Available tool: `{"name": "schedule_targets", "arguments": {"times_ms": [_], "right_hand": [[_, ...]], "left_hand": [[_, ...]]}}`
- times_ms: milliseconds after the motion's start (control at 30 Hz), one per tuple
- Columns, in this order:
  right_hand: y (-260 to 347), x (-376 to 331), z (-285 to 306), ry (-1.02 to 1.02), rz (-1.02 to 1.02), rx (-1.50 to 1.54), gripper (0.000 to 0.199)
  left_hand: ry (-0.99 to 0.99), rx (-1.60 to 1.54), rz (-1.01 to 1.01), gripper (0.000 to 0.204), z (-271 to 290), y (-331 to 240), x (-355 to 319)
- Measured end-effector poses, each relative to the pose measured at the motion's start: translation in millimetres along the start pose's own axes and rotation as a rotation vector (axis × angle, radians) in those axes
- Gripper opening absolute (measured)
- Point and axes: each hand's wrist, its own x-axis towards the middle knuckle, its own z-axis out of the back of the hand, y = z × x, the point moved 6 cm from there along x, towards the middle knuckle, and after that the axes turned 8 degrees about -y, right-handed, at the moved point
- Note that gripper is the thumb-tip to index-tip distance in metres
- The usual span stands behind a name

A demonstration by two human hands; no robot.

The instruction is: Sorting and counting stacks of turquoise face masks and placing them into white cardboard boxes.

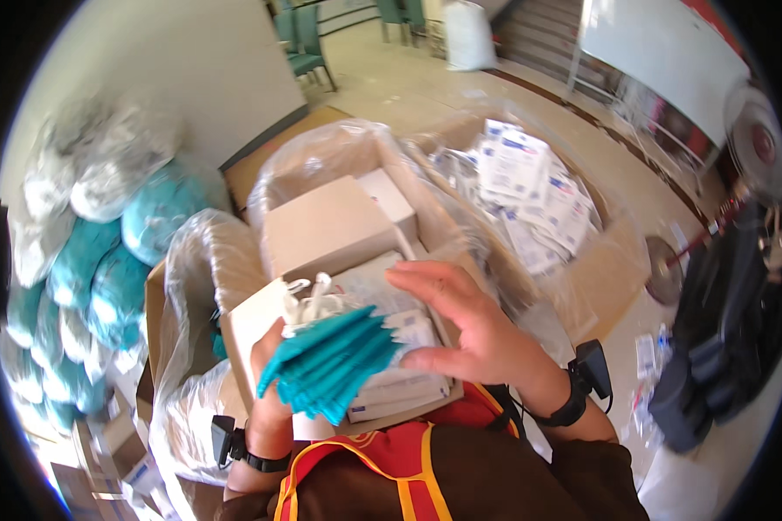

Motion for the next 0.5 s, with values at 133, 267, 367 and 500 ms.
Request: {"name": "schedule_targets", "arguments": {"times_ms": [133,267,367,500], "right_hand": [[26.8,26.5,-27.5,0.061,0.253,-0.194,0.071],[50.5,40.0,-27.4,0.064,0.428,-0.239,0.052],[52.6,50.9,-27.3,0.109,0.296,0.002,0.034],[51.8,60.3,-4.7,-0.013,0.003,0.096,0.03]], "left_hand": [[0.206,1.105,-0.945,0.055,-34.1,-50.8,-39.3],[0.153,0.892,-0.875,0.07,-29.6,-55.7,-31.1],[0.151,0.779,-0.828,0.058,-40.2,-63.6,-28.8],[0.123,0.641,-0.537,0.028,-9.1,-38.9,5.2]]}}
